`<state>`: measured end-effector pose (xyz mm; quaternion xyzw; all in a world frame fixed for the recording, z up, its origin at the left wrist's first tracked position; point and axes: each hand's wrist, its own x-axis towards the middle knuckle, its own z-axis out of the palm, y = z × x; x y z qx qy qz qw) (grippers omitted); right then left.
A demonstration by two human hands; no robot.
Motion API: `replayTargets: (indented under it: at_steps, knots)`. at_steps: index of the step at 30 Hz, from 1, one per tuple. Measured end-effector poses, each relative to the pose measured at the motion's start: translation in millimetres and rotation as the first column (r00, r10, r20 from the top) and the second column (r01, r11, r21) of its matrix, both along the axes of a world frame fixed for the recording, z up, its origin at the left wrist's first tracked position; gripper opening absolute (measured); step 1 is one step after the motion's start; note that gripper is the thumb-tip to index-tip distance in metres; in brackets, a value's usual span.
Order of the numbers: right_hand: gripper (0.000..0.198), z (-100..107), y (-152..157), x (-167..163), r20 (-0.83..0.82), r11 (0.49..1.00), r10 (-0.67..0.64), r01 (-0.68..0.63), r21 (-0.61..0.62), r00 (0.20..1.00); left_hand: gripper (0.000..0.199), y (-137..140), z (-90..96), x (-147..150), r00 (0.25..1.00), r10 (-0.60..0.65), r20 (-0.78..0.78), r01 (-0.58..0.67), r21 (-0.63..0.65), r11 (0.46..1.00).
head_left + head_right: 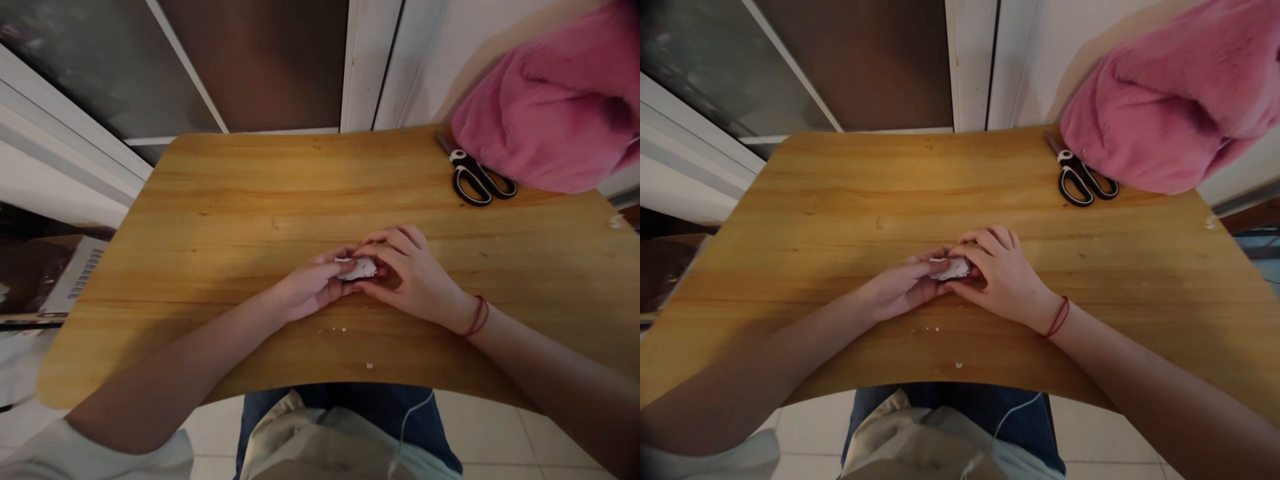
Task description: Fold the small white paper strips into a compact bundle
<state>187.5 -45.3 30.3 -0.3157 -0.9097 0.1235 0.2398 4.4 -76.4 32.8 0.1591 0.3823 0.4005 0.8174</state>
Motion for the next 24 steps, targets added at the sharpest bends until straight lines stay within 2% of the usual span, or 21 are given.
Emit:
replayTargets:
  at_steps: [2, 7, 12, 16, 21, 24]
  knots:
    - [0.04, -0.2, -1.8, -1.6, 0.008, 1.0, -0.006, 0.006, -0.006, 1.0, 0.019, -0.4, -0.2, 0.6, 1.0, -0.007, 0.001, 0.007, 0.007, 1.0]
    - [0.027, -1.6, -2.4, -1.9, 0.01, 1.0, 0.02, -0.02, 0.014, 1.0, 0.02, -1.8, 0.3, 1.1, 0.999, -0.043, 0.002, 0.043, 0.011, 0.999]
    - [0.034, -1.5, -3.9, -1.6, 0.032, 0.999, 0.023, -0.024, 0.025, 0.999, 0.025, -2.4, -0.9, 0.7, 0.997, -0.072, 0.038, 0.07, 0.06, 0.996]
    - [0.025, -3.9, -7.2, -3.2, 0.053, 0.995, 0.036, -0.04, 0.087, 0.998, 0.028, -3.5, -0.2, 1.3, 0.998, -0.065, 0.021, 0.063, 0.065, 0.996]
    - [0.032, -4.6, -9.0, -4.3, 0.077, 0.981, 0.042, -0.056, 0.185, 0.996, 0.026, -3.9, -0.9, 2.1, 0.995, -0.099, 0.011, 0.097, 0.109, 0.989]
    - [0.026, -3.1, -8.0, -3.4, 0.091, 0.972, 0.048, -0.068, 0.226, 0.995, 0.028, -3.4, -2.0, 1.6, 0.994, -0.108, -0.006, 0.108, 0.125, 0.986]
